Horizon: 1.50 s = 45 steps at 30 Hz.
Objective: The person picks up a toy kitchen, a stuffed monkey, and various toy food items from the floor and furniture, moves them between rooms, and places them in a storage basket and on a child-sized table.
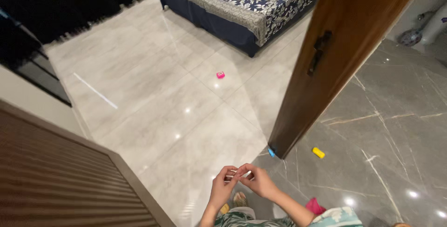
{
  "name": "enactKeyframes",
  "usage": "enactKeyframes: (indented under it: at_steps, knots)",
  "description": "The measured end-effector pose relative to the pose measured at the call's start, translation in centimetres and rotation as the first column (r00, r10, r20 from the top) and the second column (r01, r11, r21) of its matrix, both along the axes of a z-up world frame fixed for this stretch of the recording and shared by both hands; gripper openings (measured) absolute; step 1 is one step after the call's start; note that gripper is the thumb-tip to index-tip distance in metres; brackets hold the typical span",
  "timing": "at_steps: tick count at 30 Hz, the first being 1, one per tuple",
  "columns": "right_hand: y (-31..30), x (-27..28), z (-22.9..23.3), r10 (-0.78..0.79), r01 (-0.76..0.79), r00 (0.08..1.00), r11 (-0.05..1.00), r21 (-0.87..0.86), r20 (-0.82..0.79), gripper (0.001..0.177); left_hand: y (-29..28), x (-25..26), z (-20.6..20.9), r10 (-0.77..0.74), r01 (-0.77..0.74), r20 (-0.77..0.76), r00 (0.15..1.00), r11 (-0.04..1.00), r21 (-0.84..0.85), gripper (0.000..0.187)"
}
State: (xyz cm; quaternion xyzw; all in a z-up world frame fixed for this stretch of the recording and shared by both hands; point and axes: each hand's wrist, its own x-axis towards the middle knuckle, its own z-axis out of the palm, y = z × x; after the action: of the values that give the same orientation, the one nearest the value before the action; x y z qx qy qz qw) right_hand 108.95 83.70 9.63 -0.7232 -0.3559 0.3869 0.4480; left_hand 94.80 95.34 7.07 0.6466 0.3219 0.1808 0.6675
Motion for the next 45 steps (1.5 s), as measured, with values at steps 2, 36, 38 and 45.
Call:
enactKeyframes:
  at_steps: [2, 36, 38, 45]
  knots:
    - [4.2, 2.0, 1.4, -0.004, 0.003, 1.000, 0.999, 0.034, 0.016, 0.020, 4.5, 2.6, 1.2, -0.045, 0.046, -0.050, 0.998, 0.999, 0.011, 0.024]
    - [65.5, 36.3, -3.6, 0.057, -0.045, 0.963, 0.998, 0.052, -0.262, 0.024, 64.8, 35.9, -2.3, -0.051, 0.053, -0.241, 0.969, 0.999, 0.004, 0.028]
    - [68.2, 38.4, -4.9, -0.043, 0.054, 0.949, 0.998, 0.027, -0.311, 0.023, 69.8, 38.4, -2.7, -0.160, 0.172, -0.242, 0.957, 0.985, 0.029, 0.029]
    - [77.1, 42.9, -6.8, -0.356, 0.386, 0.873, 0.922, 0.028, -0.333, 0.024, 83.0, 48.1, -3.3, -0.460, 0.508, -0.380, 0.803, 0.861, 0.033, 0.033]
